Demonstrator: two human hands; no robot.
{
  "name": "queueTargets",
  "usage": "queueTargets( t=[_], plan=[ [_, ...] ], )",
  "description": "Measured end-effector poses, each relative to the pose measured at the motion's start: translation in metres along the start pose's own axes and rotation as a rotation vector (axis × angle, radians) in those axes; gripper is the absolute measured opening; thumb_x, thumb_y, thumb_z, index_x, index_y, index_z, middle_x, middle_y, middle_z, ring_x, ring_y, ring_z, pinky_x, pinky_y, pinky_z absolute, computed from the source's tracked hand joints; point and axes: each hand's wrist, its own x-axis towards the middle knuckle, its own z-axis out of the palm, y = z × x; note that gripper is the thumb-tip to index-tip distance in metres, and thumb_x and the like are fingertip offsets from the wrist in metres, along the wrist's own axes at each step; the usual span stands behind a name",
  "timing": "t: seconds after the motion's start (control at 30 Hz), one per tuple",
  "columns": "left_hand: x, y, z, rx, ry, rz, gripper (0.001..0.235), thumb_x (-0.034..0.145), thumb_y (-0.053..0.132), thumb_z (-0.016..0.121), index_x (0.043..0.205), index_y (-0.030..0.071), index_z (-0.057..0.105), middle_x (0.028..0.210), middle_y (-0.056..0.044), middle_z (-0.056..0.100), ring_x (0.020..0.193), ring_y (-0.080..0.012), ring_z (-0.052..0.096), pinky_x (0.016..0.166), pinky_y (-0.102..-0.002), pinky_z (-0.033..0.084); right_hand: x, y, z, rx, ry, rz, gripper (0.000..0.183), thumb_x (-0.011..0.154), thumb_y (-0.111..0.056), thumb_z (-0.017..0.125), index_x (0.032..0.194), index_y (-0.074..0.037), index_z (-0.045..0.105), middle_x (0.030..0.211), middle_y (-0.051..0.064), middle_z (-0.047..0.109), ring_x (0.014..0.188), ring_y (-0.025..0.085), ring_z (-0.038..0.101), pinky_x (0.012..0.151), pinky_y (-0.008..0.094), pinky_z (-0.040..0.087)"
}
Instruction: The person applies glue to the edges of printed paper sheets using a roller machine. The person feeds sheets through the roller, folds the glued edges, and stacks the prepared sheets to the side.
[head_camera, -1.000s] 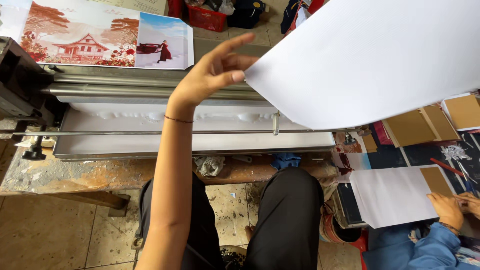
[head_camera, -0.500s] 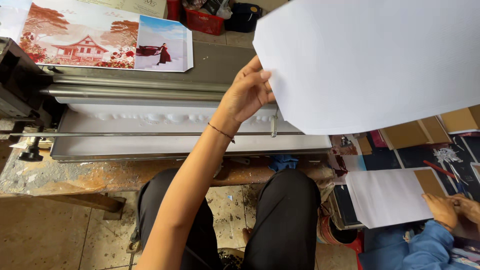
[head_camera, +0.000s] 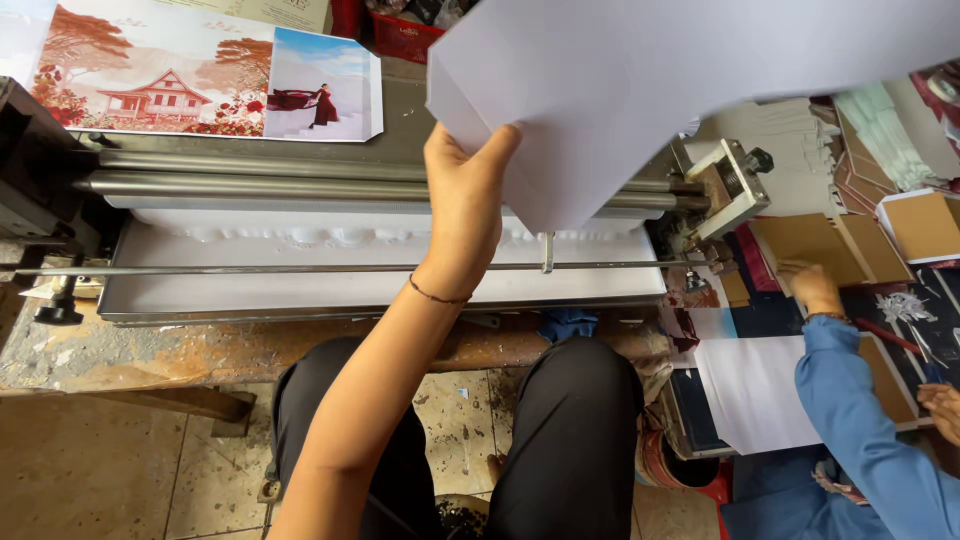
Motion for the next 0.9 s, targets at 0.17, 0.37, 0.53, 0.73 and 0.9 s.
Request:
queueTargets(
  t=[0.17,0.37,0.53,0.73,0.9],
  plan=[
    [-0.021,0.021,0.012,-0.040,0.055,0.064,0.032,0.088,0.012,0.075,0.119,0.004,0.068,0.107,-0.009,0.077,0.097,-0.0216,0.070,0.088,-0.037,0.058,0.006,-0.168,-0.098,0.110,0.316,-0.319,0.030,0.122,-0.011,0.045,0.136,0.014,0.056,0.110,0.030,0.055,0.094,0.043,0.052,0.084,0.055,0.039],
    [-0.042,0.022,0.020,-0.156,0.039,0.165,0.023,0.093,0.014,0.079,0.113,0.005,0.072,0.107,-0.004,0.075,0.101,-0.0172,0.068,0.092,-0.034,0.054,-0.018,-0.329,-0.116,0.210,0.641,-0.626,0.025,0.127,0.002,0.045,0.144,0.021,0.043,0.108,0.033,0.044,0.088,0.046,0.041,0.082,0.060,0.030],
    [-0.053,0.034,0.022,-0.048,-0.015,0.233,0.011,0.099,0.020,0.077,0.104,0.010,0.074,0.100,0.001,0.076,0.094,-0.0110,0.068,0.089,-0.031,0.056,-0.033,-0.365,-0.083,0.486,0.443,-0.678,0.030,0.116,-0.008,0.048,0.137,0.014,0.050,0.124,0.028,0.068,0.113,0.045,0.071,0.097,0.050,0.055],
    [-0.086,0.079,0.029,-0.040,-0.634,0.109,0.137,0.086,0.062,0.087,0.179,0.021,-0.004,0.193,-0.021,0.023,0.175,-0.0283,0.041,0.143,-0.041,0.047,-0.041,-0.353,-0.061,0.647,0.413,-0.422,0.029,0.114,-0.018,0.050,0.130,0.005,0.041,0.098,0.020,0.062,0.078,0.036,0.062,0.066,0.049,0.045],
    [-0.101,0.068,0.017,0.532,-0.850,0.431,0.117,0.105,0.093,0.034,0.187,0.020,-0.009,0.202,-0.004,-0.011,0.201,-0.0371,0.002,0.152,-0.062,0.045,-0.058,-0.338,-0.020,1.104,0.582,-0.497,0.047,0.120,-0.025,0.052,0.157,0.000,0.039,0.156,0.022,0.053,0.148,0.033,0.054,0.131,0.051,0.045]
  ],
)
